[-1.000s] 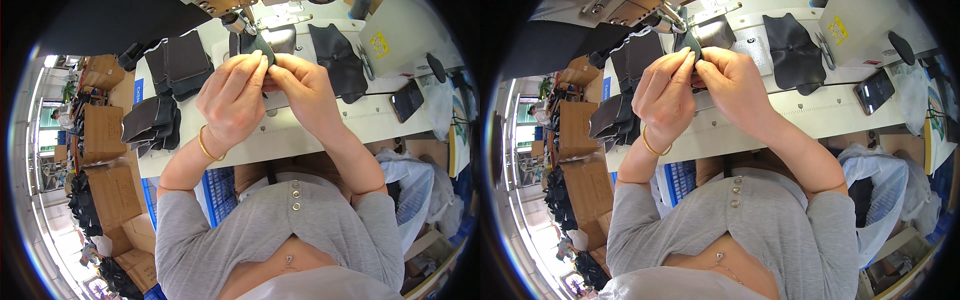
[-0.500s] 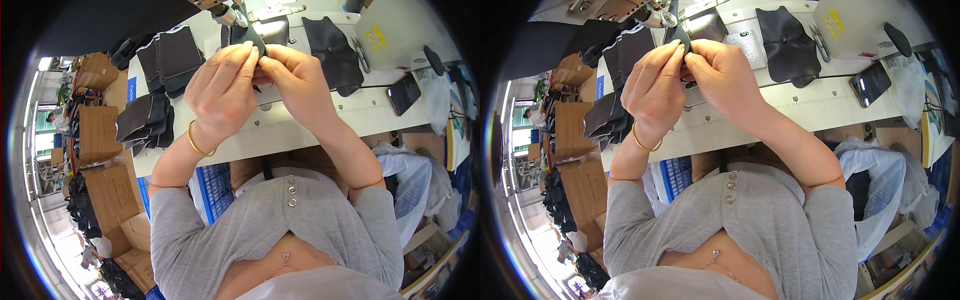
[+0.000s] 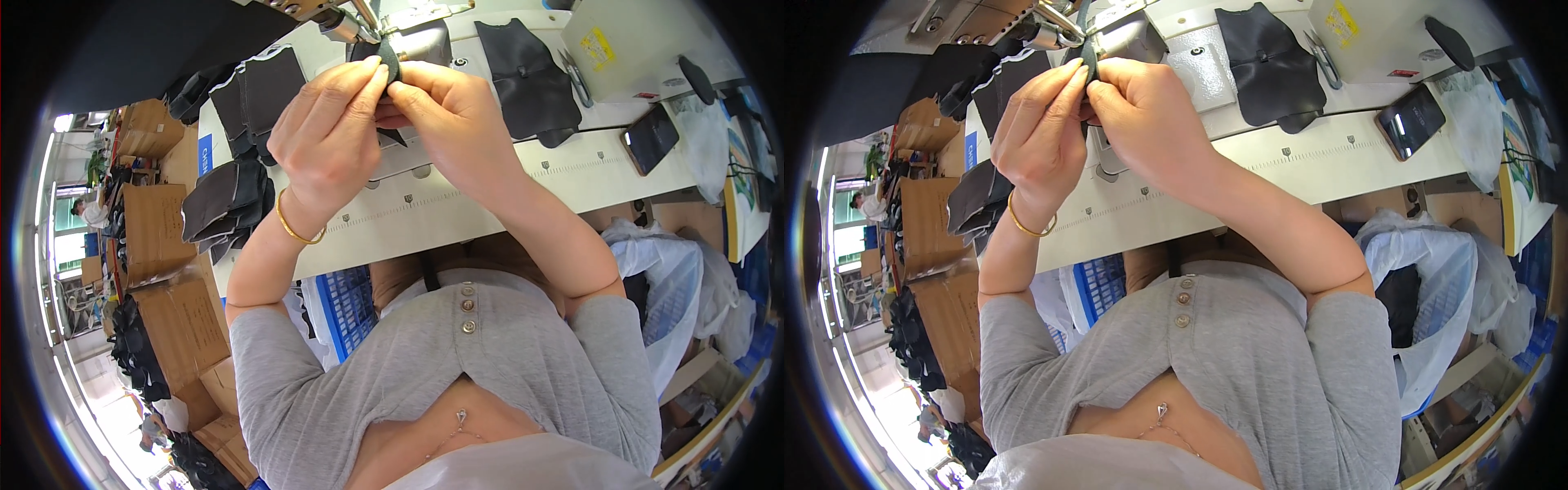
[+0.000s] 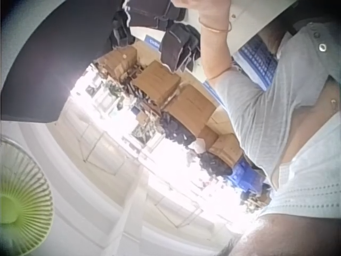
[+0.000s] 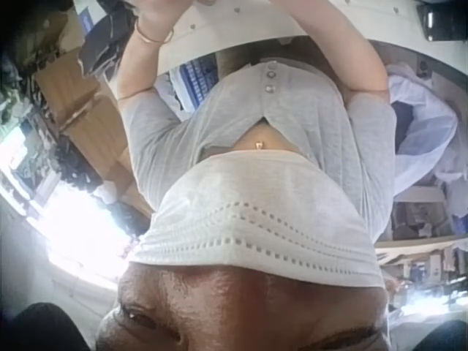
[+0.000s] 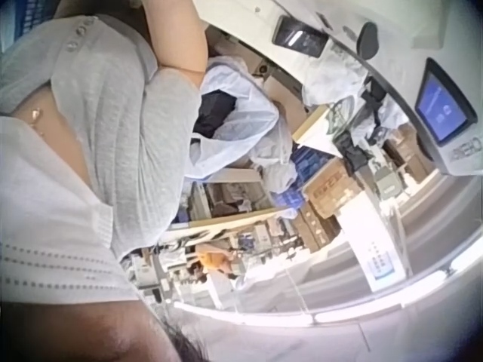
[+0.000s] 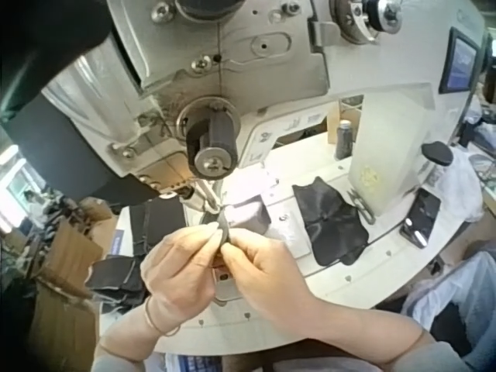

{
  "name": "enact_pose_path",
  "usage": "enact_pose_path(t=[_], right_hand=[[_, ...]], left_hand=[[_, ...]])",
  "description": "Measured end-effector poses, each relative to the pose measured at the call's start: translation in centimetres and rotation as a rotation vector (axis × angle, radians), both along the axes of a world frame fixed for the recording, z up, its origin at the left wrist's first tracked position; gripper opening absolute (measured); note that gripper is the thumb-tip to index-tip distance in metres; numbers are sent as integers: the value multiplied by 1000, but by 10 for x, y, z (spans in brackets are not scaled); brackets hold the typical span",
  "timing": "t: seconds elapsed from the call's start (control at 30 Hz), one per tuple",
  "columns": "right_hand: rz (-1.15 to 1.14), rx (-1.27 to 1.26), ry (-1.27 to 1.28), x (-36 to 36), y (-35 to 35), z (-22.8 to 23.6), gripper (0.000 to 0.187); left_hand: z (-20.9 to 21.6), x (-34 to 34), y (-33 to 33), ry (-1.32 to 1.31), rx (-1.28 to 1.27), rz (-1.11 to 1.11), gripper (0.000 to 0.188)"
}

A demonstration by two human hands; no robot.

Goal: The recorder is using an industrial sewing machine to stitch together pieces of black material for shoe construction.

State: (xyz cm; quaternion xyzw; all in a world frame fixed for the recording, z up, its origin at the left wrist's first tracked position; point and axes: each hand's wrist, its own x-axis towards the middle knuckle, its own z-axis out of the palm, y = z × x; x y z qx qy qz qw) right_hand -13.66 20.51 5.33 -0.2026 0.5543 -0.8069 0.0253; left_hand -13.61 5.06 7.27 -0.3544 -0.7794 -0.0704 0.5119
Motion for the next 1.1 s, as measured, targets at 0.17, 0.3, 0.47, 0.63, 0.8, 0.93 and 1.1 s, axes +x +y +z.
enact_pose_path(t=[0.17,0.3,0.47,0.63,0.8,0.93,1.1], right_hand=[[169,-37,-155,8,4,5,29],[67,-140,-174,19,-4,3,21],[40,-72,-100,19,-4,-1,21],[81,-50,-118,21,-1,1,28],[115,26,-107,18,-6,-1,36],[57,-93,-103,17,-10,-2,27],[129,-77,-131,15,-10,1,37]], left_hand=[[0,-4,-5,0,-8,-23,30],[0,-7,-6,8,-28,-54,29],[2,-5,-7,34,-54,-38,28],[4,-2,-7,13,-66,-5,27],[3,-4,-10,6,-77,-15,28],[2,-8,-13,22,-78,-27,29],[4,-10,-15,18,-71,-26,30]])
